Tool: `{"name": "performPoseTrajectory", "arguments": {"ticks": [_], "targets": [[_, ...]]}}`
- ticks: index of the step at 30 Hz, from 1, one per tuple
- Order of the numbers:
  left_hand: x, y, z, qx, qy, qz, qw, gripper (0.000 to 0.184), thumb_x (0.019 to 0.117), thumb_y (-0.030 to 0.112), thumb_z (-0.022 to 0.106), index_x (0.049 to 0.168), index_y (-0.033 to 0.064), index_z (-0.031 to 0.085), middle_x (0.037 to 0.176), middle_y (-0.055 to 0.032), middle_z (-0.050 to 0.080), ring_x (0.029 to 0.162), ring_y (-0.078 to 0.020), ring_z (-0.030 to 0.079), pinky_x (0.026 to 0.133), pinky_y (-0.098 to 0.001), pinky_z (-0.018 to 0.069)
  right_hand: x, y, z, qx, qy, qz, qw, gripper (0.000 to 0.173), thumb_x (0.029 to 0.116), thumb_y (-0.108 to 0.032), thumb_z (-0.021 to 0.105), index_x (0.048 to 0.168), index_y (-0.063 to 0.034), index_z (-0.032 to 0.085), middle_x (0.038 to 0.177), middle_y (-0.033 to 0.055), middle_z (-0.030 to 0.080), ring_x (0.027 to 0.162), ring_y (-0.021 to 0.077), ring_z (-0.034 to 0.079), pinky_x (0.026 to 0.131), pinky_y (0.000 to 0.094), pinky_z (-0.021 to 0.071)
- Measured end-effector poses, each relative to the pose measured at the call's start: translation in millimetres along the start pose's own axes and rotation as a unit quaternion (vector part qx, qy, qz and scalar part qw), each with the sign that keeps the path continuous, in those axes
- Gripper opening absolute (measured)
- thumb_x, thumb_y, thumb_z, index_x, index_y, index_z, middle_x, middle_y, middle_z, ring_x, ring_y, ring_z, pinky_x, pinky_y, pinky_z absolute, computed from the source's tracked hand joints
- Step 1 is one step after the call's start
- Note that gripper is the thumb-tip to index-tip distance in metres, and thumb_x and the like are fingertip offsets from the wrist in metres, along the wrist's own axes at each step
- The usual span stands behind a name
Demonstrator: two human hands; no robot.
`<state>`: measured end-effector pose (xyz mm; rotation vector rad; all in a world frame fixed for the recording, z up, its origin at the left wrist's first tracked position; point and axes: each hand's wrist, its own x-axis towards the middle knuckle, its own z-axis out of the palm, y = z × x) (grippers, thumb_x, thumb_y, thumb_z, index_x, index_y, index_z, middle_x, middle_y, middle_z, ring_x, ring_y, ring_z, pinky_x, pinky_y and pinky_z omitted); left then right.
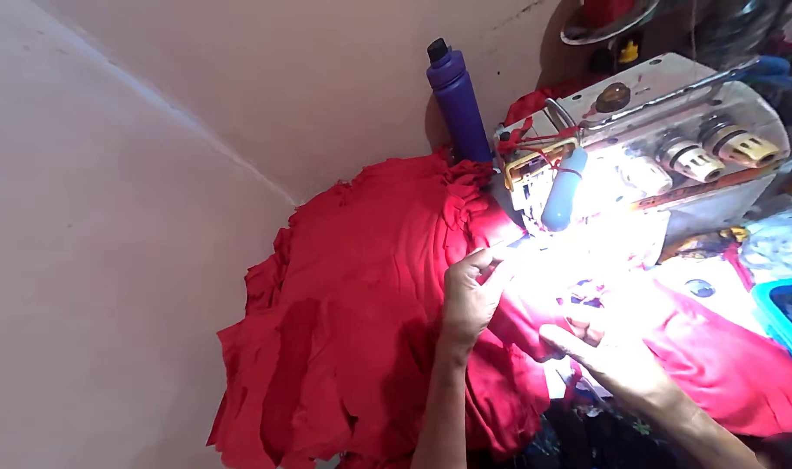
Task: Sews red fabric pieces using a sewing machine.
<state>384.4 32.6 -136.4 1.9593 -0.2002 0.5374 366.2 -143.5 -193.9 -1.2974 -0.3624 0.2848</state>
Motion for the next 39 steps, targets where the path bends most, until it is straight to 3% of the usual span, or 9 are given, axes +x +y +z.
{"name": "performPoseTrajectory", "arguments": {"ticks": [4,7,12,15,21,27,30,36,39], "targets": [[11,-12,25,0.171,0.040,-0.020,0.984,0.012,0.0887,0.011,0.077,0.097,0.0028,0.074,0.080,-0.0077,0.070,0.070,-0.0144,0.065,0.067,-0.0344,0.0534,9,18,-6,-0.118,0.093,-0.047,0.988,0.025,0.0903,-0.020,0.072,0.107,-0.0030,0.068,0.079,-0.0089,0.066,0.068,-0.0064,0.061,0.065,0.0132,0.0525],[9,-14,41,0.278,0.079,0.040,0.956,0.016,0.0874,0.016,0.076,0.097,0.0039,0.074,0.087,-0.0102,0.070,0.081,-0.0237,0.066,0.074,-0.0452,0.0520,10,28,-10,-0.167,0.124,-0.075,0.975,0.036,0.0897,-0.028,0.071,0.114,-0.0017,0.065,0.084,-0.0049,0.068,0.074,-0.0035,0.064,0.069,0.0173,0.0557],[-21,-6,62,0.408,0.121,0.118,0.897,0.013,0.0856,0.018,0.075,0.083,0.0064,0.077,0.086,-0.0109,0.072,0.086,-0.0295,0.068,0.077,-0.0449,0.0492,-7,28,-2,-0.236,0.164,-0.156,0.945,0.026,0.0908,-0.026,0.066,0.087,-0.0010,0.072,0.081,-0.0012,0.067,0.074,-0.0066,0.058,0.069,0.0120,0.0471],[-42,0,73,0.438,0.126,0.110,0.883,0.012,0.0858,0.013,0.072,0.091,0.0093,0.082,0.092,-0.0095,0.077,0.092,-0.0289,0.071,0.091,-0.0453,0.0499,-14,27,0,-0.200,0.178,-0.179,0.947,0.025,0.0914,-0.019,0.068,0.100,0.0035,0.075,0.096,0.0039,0.072,0.086,-0.0073,0.063,0.079,0.0088,0.0512],[-35,-2,76,0.398,0.097,0.046,0.911,0.028,0.0890,0.013,0.069,0.113,0.0031,0.077,0.113,-0.0136,0.075,0.111,-0.0319,0.068,0.103,-0.0482,0.0469,3,17,-3,-0.164,0.192,-0.170,0.953,0.029,0.0926,-0.014,0.067,0.113,0.0066,0.065,0.081,-0.0064,0.068,0.071,-0.0097,0.063,0.067,0.0091,0.0548],[-15,3,69,0.341,0.061,-0.019,0.938,0.024,0.0926,0.012,0.066,0.113,0.0021,0.074,0.113,-0.0150,0.072,0.113,-0.0299,0.066,0.101,-0.0478,0.0480,24,20,-7,-0.200,0.194,-0.206,0.938,0.023,0.0930,-0.010,0.064,0.108,0.0046,0.073,0.091,0.0023,0.074,0.075,-0.0073,0.066,0.070,0.0104,0.0561],[3,2,55,0.312,0.000,-0.074,0.947,0.047,0.0914,0.019,0.071,0.133,-0.0017,0.064,0.130,-0.0204,0.066,0.125,-0.0329,0.060,0.109,-0.0501,0.0425,36,19,-10,-0.240,0.199,-0.209,0.927,0.021,0.0949,-0.011,0.062,0.101,0.0052,0.073,0.082,0.0049,0.073,0.069,-0.0013,0.068,0.065,0.0156,0.0584],[42,-13,31,0.332,-0.046,-0.128,0.933,0.036,0.1019,0.024,0.063,0.134,0.0091,0.056,0.119,-0.0187,0.066,0.105,-0.0366,0.066,0.085,-0.0551,0.0532,35,17,-15,-0.332,0.189,-0.188,0.905,0.026,0.0956,-0.018,0.060,0.096,0.0030,0.075,0.076,0.0078,0.071,0.067,0.0090,0.067,0.067,0.0269,0.0567],[81,-73,20,0.296,-0.048,-0.068,0.951,0.046,0.1068,0.025,0.051,0.145,-0.0003,0.049,0.140,-0.0219,0.058,0.129,-0.0346,0.058,0.106,-0.0509,0.0468,21,18,-15,-0.327,0.150,-0.175,0.916,0.032,0.0966,-0.021,0.060,0.108,0.0063,0.072,0.079,0.0084,0.070,0.069,0.0065,0.065,0.066,0.0237,0.0553]]}}
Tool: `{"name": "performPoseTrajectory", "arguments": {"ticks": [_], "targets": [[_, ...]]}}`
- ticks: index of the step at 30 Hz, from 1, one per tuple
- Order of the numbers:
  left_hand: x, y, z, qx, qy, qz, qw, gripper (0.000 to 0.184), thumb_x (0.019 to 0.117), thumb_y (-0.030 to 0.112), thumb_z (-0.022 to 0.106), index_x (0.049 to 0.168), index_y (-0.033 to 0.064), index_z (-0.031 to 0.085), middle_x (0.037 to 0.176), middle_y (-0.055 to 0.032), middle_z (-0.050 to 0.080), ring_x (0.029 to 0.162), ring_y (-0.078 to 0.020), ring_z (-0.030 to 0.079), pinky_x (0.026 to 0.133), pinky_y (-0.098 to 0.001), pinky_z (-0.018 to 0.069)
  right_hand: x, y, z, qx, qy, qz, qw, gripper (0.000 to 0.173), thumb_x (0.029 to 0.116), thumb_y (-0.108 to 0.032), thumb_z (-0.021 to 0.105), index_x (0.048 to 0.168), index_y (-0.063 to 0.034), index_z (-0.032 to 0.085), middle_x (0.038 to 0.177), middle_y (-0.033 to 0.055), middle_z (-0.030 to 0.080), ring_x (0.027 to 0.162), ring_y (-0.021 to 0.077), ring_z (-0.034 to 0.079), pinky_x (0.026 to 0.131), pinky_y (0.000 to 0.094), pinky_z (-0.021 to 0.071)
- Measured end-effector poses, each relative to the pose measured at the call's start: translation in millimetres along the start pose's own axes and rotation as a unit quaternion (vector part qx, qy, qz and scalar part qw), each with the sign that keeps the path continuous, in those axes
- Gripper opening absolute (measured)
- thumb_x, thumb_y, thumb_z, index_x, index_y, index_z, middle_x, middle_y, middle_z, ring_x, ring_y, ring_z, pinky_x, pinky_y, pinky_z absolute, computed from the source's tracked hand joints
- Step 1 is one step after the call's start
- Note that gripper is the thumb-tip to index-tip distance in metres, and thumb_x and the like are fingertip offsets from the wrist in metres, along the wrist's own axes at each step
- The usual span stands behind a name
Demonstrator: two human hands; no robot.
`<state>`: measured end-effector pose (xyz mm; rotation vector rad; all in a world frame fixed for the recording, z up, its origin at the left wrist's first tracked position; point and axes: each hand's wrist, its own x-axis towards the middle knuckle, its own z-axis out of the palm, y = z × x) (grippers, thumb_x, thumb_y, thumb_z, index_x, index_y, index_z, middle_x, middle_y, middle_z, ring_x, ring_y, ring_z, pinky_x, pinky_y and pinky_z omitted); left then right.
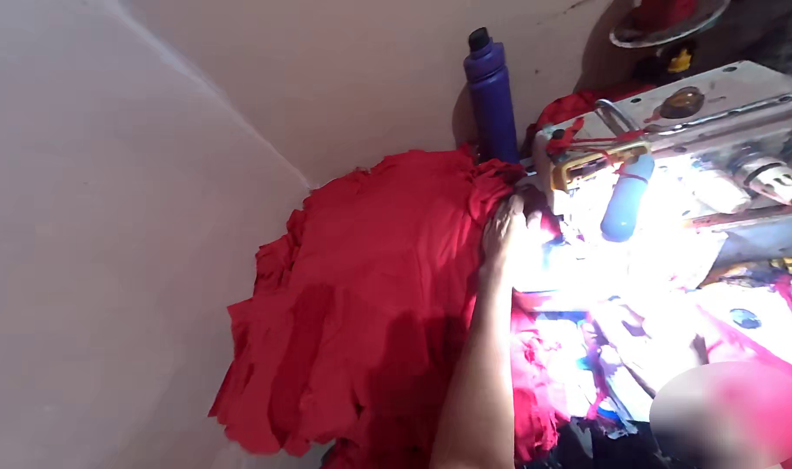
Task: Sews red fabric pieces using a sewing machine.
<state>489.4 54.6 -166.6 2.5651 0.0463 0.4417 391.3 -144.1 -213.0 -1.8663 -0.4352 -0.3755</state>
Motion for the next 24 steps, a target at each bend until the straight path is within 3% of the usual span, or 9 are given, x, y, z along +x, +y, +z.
{"name": "performPoseTrajectory", "arguments": {"ticks": [3,6,7,8,10,12,15,19,24], "targets": [[14,-24,-10,-0.146,-0.050,-0.015,0.988,0.044,0.1081,0.022,0.044,0.147,0.0008,0.048,0.151,-0.0188,0.050,0.138,-0.0276,0.050,0.113,-0.0473,0.0404,-16,-9,-12,0.056,-0.060,-0.027,0.996,0.028,0.0979,-0.014,0.059,0.113,0.0067,0.070,0.090,0.0095,0.073,0.075,0.0060,0.070,0.070,0.0223,0.0597],[-40,-13,-37,-0.165,0.007,-0.009,0.986,0.036,0.1096,0.021,0.044,0.130,-0.0002,0.065,0.124,-0.0199,0.068,0.110,-0.0304,0.066,0.092,-0.0479,0.0532,-39,-11,-31,0.046,-0.105,-0.067,0.991,0.026,0.0978,-0.016,0.060,0.104,0.0037,0.075,0.088,0.0087,0.075,0.073,0.0027,0.070,0.069,0.0173,0.0589],[-67,4,-58,-0.151,0.018,-0.025,0.988,0.032,0.1080,0.016,0.046,0.125,0.0003,0.068,0.121,-0.0182,0.069,0.107,-0.0289,0.067,0.090,-0.0461,0.0543,-48,-14,-39,0.038,-0.123,-0.069,0.989,0.025,0.0965,-0.014,0.060,0.103,0.0056,0.074,0.086,0.0115,0.075,0.073,0.0035,0.070,0.070,0.0172,0.0572],[-92,18,-81,-0.148,0.012,-0.060,0.987,0.027,0.1061,0.011,0.052,0.125,0.0021,0.068,0.131,-0.0151,0.066,0.118,-0.0275,0.064,0.099,-0.0453,0.0507,-57,-17,-47,0.032,-0.147,-0.066,0.986,0.025,0.0956,-0.011,0.060,0.103,0.0075,0.074,0.085,0.0144,0.075,0.073,0.0056,0.070,0.071,0.0184,0.0570],[-124,10,-115,-0.101,0.066,-0.014,0.993,0.029,0.0994,0.011,0.063,0.127,0.0046,0.069,0.143,-0.0127,0.060,0.131,-0.0270,0.057,0.107,-0.0455,0.0478,-71,-21,-59,0.029,-0.197,-0.052,0.979,0.024,0.0964,-0.008,0.059,0.105,0.0092,0.073,0.087,0.0171,0.075,0.075,0.0091,0.072,0.075,0.0224,0.0582],[-142,-18,-152,-0.013,0.090,-0.037,0.995,0.040,0.0977,0.018,0.068,0.135,0.0046,0.064,0.151,-0.0162,0.051,0.138,-0.0331,0.049,0.110,-0.0508,0.0434,-80,-24,-67,0.040,-0.236,-0.034,0.970,0.023,0.0974,-0.005,0.059,0.108,0.0107,0.072,0.090,0.0182,0.075,0.078,0.0103,0.072,0.077,0.0243,0.0586],[-154,-56,-194,0.076,0.029,-0.085,0.993,0.058,0.0955,0.024,0.072,0.147,0.0045,0.053,0.151,-0.0215,0.049,0.141,-0.0432,0.043,0.113,-0.0639,0.0332,-87,-32,-71,0.055,-0.257,-0.035,0.964,0.024,0.0984,-0.004,0.057,0.109,0.0128,0.071,0.091,0.0210,0.074,0.079,0.0133,0.073,0.078,0.0260,0.0595],[-159,-76,-189,0.045,0.004,-0.105,0.993,0.052,0.0974,0.031,0.069,0.142,0.0065,0.059,0.137,-0.0210,0.058,0.130,-0.0430,0.050,0.105,-0.0676,0.0356,-91,-42,-72,0.034,-0.257,-0.054,0.964,0.025,0.0993,-0.007,0.057,0.109,0.0103,0.072,0.091,0.0200,0.075,0.078,0.0142,0.073,0.078,0.0262,0.0590],[-168,-69,-181,0.087,0.036,-0.090,0.991,0.048,0.0965,0.032,0.070,0.135,0.0043,0.061,0.140,-0.0236,0.055,0.133,-0.0462,0.046,0.105,-0.0708,0.0314,-101,-44,-84,0.020,-0.254,-0.039,0.966,0.025,0.0991,-0.006,0.057,0.111,0.0106,0.071,0.093,0.0189,0.075,0.081,0.0121,0.073,0.080,0.0251,0.0589]]}}
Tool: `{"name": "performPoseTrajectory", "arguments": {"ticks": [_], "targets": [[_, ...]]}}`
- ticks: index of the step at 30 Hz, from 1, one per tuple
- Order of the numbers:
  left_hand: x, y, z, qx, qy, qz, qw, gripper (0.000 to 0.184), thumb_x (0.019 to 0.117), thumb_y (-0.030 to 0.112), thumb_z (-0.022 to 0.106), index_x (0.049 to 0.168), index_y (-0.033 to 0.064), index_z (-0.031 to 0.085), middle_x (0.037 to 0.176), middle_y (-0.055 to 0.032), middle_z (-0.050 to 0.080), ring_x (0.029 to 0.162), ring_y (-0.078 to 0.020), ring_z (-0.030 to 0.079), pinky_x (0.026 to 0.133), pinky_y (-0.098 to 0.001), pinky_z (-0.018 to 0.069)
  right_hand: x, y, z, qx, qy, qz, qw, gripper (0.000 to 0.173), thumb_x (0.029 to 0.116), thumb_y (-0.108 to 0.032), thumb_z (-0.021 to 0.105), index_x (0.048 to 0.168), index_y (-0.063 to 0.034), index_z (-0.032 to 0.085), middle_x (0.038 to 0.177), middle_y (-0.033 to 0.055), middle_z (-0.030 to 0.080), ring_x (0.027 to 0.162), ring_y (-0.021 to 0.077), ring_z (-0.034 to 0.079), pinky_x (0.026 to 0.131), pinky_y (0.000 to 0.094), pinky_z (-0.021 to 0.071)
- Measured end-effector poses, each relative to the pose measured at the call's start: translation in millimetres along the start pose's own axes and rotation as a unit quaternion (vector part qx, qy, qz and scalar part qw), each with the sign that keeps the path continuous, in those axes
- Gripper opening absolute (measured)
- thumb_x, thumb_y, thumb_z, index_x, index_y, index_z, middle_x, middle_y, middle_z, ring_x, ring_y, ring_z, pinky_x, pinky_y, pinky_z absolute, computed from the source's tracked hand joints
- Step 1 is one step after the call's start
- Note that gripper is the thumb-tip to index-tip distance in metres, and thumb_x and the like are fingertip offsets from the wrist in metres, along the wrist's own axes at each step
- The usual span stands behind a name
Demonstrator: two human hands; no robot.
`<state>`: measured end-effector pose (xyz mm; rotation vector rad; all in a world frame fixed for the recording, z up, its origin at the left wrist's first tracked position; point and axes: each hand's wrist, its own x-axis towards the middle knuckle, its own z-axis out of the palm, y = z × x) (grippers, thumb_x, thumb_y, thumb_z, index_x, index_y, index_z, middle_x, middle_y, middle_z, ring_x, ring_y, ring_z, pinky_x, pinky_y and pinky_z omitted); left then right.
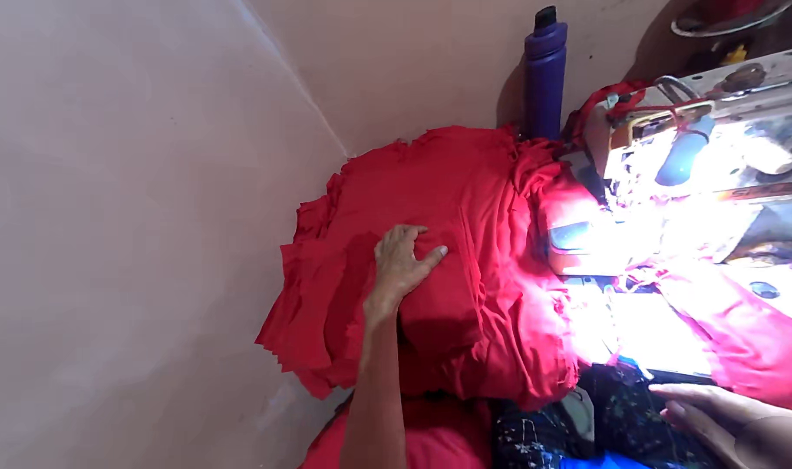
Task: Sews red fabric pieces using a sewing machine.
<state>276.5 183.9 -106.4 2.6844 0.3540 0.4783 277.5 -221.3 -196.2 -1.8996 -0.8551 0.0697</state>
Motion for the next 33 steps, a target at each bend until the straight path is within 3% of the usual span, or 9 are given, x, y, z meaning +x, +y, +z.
{"name": "performPoseTrajectory", "arguments": {"ticks": [7,9,13,18,22,25,28,30,33], "targets": [[47,6,-18,0.103,-0.149,-0.111,0.977,0.070,0.0875,0.055,0.075,0.140,0.0114,0.061,0.144,-0.0260,0.049,0.140,-0.0483,0.034,0.104,-0.0734,0.0245,-17,2,-3,0.024,0.021,0.051,0.998,0.025,0.0977,-0.006,0.058,0.111,0.0111,0.071,0.091,0.0157,0.075,0.079,0.0073,0.072,0.078,0.0223,0.0587],[42,-12,-2,0.123,-0.074,-0.034,0.989,0.066,0.0834,0.060,0.075,0.127,0.0111,0.070,0.132,-0.0216,0.060,0.131,-0.0442,0.044,0.099,-0.0699,0.0311,-20,1,-2,0.020,0.020,0.041,0.999,0.025,0.0982,-0.006,0.057,0.111,0.0103,0.071,0.092,0.0170,0.075,0.080,0.0093,0.072,0.079,0.0236,0.0588],[-18,13,0,0.024,0.040,0.062,0.997,0.040,0.0867,0.022,0.081,0.116,-0.0015,0.067,0.130,-0.0263,0.057,0.130,-0.0484,0.045,0.103,-0.0707,0.0310,-25,1,-4,0.022,0.011,0.031,0.999,0.025,0.0982,-0.006,0.057,0.110,0.0104,0.072,0.092,0.0186,0.075,0.080,0.0117,0.073,0.081,0.0248,0.0582],[-74,45,-2,-0.071,0.122,0.188,0.972,0.034,0.0822,0.017,0.077,0.108,-0.0030,0.069,0.100,-0.0128,0.071,0.091,-0.0147,0.068,0.082,-0.0330,0.0561,-2,13,11,0.009,0.068,-0.074,0.995,0.035,0.0986,-0.034,0.064,0.116,-0.0050,0.073,0.106,0.0071,0.075,0.098,0.0026,0.067,0.089,0.0187,0.0533],[-91,88,1,-0.199,0.066,0.303,0.930,0.028,0.0889,0.025,0.077,0.107,0.0080,0.063,0.103,0.0042,0.069,0.103,0.0057,0.063,0.092,-0.0130,0.0520,32,-19,27,0.054,0.014,-0.097,0.994,0.078,0.0902,-0.043,0.072,0.141,0.0125,0.051,0.139,0.0277,0.059,0.128,0.0284,0.061,0.110,0.0401,0.0473],[-78,119,17,-0.252,0.018,0.362,0.897,0.027,0.0903,0.022,0.077,0.109,0.0078,0.063,0.105,0.0026,0.069,0.104,0.0022,0.063,0.092,-0.0163,0.0526,35,-22,38,0.062,0.034,-0.100,0.992,0.073,0.0853,-0.036,0.077,0.132,0.0162,0.056,0.128,0.0264,0.066,0.121,0.0280,0.065,0.106,0.0429,0.0471],[-58,155,43,-0.276,-0.002,0.365,0.889,0.028,0.0831,0.018,0.081,0.102,0.0033,0.067,0.097,-0.0007,0.070,0.094,0.0012,0.064,0.084,-0.0150,0.0537,24,2,38,0.137,0.120,-0.070,0.981,0.035,0.0921,-0.025,0.072,0.115,0.0013,0.064,0.103,0.0000,0.074,0.099,-0.0024,0.068,0.090,0.0187,0.0562],[-42,181,65,-0.283,-0.011,0.343,0.895,0.031,0.0773,0.014,0.083,0.101,0.0016,0.067,0.092,-0.0025,0.070,0.088,-0.0006,0.066,0.079,-0.0157,0.0553,12,11,24,0.227,0.157,0.004,0.961,0.032,0.0926,-0.019,0.071,0.118,-0.0011,0.063,0.104,-0.0076,0.074,0.096,-0.0043,0.069,0.087,0.0182,0.0590],[-24,223,102,-0.254,-0.036,0.295,0.920,0.036,0.0730,0.003,0.085,0.103,-0.0052,0.067,0.094,-0.0159,0.069,0.084,-0.0197,0.068,0.076,-0.0356,0.0572,2,23,-2,0.210,0.217,0.104,0.948,0.039,0.0921,-0.018,0.070,0.124,-0.0029,0.054,0.100,-0.0062,0.073,0.087,-0.0003,0.071,0.077,0.0198,0.0614]]}}
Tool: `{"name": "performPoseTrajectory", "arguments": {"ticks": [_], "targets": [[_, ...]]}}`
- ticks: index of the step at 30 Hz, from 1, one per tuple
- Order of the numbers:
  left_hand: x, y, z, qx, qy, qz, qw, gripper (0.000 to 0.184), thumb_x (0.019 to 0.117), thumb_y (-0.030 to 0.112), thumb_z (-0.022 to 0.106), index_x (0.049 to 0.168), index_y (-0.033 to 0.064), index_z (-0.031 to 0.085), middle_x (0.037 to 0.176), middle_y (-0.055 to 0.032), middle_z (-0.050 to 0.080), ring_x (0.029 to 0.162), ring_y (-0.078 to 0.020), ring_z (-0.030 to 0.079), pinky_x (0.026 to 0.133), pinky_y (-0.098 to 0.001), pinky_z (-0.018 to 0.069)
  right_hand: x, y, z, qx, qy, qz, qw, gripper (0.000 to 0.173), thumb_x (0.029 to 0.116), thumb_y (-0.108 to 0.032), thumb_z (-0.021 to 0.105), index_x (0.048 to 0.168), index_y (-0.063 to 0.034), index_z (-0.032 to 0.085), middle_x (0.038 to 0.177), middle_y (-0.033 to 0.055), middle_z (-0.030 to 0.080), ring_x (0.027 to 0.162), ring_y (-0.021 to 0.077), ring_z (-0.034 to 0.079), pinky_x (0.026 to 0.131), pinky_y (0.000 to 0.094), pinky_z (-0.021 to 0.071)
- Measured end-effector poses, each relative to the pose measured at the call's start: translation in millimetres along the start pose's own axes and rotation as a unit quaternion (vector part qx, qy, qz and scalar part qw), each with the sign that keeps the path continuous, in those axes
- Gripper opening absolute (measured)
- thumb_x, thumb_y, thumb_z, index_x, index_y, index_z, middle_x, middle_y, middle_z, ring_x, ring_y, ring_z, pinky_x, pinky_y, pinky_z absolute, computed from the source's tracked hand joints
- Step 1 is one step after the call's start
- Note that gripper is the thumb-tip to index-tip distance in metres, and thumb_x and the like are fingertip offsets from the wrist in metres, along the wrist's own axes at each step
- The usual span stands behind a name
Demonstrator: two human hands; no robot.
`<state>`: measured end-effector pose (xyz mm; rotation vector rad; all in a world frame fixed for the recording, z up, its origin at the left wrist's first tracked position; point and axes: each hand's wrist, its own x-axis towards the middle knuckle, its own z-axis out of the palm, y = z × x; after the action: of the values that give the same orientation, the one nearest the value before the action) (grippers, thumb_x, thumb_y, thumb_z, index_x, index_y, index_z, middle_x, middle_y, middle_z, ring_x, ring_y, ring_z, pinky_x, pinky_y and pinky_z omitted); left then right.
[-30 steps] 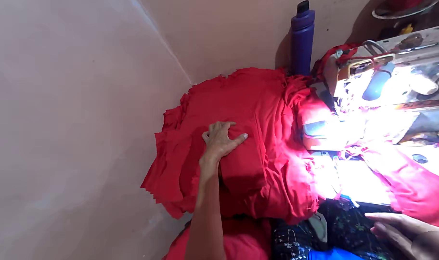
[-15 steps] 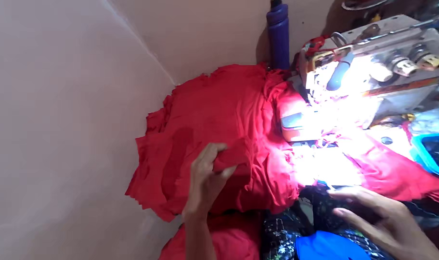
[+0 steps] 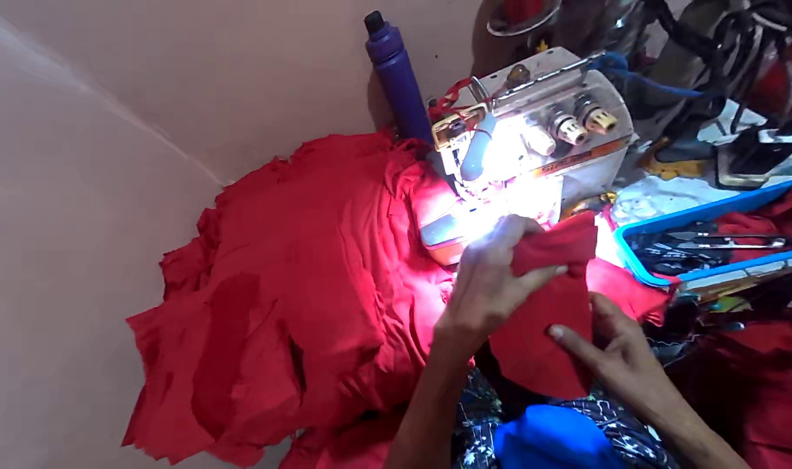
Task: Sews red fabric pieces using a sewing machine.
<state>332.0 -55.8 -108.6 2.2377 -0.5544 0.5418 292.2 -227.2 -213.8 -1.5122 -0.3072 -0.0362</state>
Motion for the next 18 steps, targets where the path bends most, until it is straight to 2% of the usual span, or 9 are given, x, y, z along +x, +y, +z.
{"name": "performPoseTrajectory", "arguments": {"ticks": [2,5,6,8,10,12,15,17,18], "targets": [[9,-20,38,0.023,-0.007,-0.009,1.000,0.040,0.0825,0.011,0.083,0.117,0.0010,0.065,0.110,-0.0172,0.068,0.098,-0.0273,0.068,0.084,-0.0439,0.0567,4,6,-11,-0.146,0.079,0.002,0.986,0.055,0.0906,-0.027,0.069,0.135,-0.0005,0.050,0.103,0.0033,0.072,0.088,0.0057,0.071,0.077,0.0243,0.0597],[0,-64,91,0.091,-0.006,-0.015,0.996,0.047,0.0962,0.017,0.070,0.140,0.0044,0.058,0.135,-0.0193,0.061,0.125,-0.0342,0.059,0.104,-0.0506,0.0475,8,20,-14,-0.349,0.117,-0.051,0.928,0.070,0.0903,-0.019,0.069,0.148,0.0099,0.042,0.136,0.0333,0.056,0.116,0.0439,0.062,0.095,0.0549,0.0525],[-7,-76,103,0.094,0.014,-0.022,0.995,0.043,0.0994,0.019,0.065,0.140,0.0050,0.059,0.138,-0.0178,0.061,0.129,-0.0323,0.057,0.109,-0.0489,0.0445,7,25,-12,-0.402,0.114,-0.064,0.906,0.065,0.0922,-0.020,0.066,0.146,0.0104,0.047,0.139,0.0356,0.052,0.121,0.0496,0.059,0.097,0.0590,0.0508],[-18,-87,113,0.105,0.051,-0.068,0.991,0.045,0.1018,0.028,0.062,0.140,0.0048,0.058,0.140,-0.0177,0.059,0.132,-0.0298,0.055,0.111,-0.0454,0.0430,5,33,-7,-0.475,0.118,-0.100,0.867,0.050,0.0939,-0.024,0.061,0.135,0.0055,0.062,0.135,0.0350,0.056,0.116,0.0548,0.060,0.088,0.0656,0.0492],[-26,-82,109,0.114,0.054,-0.117,0.985,0.050,0.0999,0.034,0.064,0.140,0.0051,0.058,0.138,-0.0193,0.058,0.126,-0.0311,0.058,0.104,-0.0461,0.0473,4,32,-10,-0.481,0.103,-0.104,0.864,0.046,0.0947,-0.026,0.060,0.131,0.0015,0.067,0.133,0.0333,0.058,0.114,0.0554,0.059,0.086,0.0673,0.0479],[-37,-72,101,0.147,0.061,-0.115,0.981,0.047,0.0986,0.031,0.065,0.137,0.0034,0.061,0.136,-0.0225,0.061,0.122,-0.0370,0.061,0.099,-0.0506,0.0493,7,29,-19,-0.456,0.081,-0.093,0.881,0.045,0.0948,-0.029,0.061,0.128,0.0000,0.069,0.130,0.0307,0.060,0.114,0.0526,0.060,0.089,0.0657,0.0484],[-72,-57,94,0.193,0.153,-0.071,0.967,0.035,0.0910,0.019,0.070,0.118,-0.0031,0.070,0.121,-0.0260,0.067,0.113,-0.0402,0.064,0.097,-0.0510,0.0491,6,27,-28,-0.435,0.061,-0.088,0.894,0.045,0.0945,-0.032,0.061,0.126,-0.0002,0.070,0.129,0.0287,0.062,0.113,0.0486,0.062,0.091,0.0614,0.0495],[-109,-52,98,0.179,0.205,-0.028,0.962,0.021,0.0849,0.021,0.074,0.094,0.0014,0.072,0.101,-0.0193,0.069,0.101,-0.0300,0.065,0.094,-0.0384,0.0507,4,28,-31,-0.434,0.053,-0.091,0.895,0.047,0.0949,-0.032,0.060,0.130,-0.0021,0.069,0.130,0.0270,0.061,0.114,0.0458,0.061,0.093,0.0591,0.0492],[-128,-54,102,0.164,0.195,-0.003,0.967,0.017,0.0877,0.025,0.074,0.090,0.0079,0.070,0.097,-0.0125,0.067,0.097,-0.0215,0.064,0.091,-0.0296,0.0516,4,28,-32,-0.433,0.052,-0.094,0.895,0.047,0.0948,-0.032,0.061,0.131,-0.0030,0.068,0.131,0.0266,0.061,0.114,0.0450,0.061,0.094,0.0585,0.0492]]}}
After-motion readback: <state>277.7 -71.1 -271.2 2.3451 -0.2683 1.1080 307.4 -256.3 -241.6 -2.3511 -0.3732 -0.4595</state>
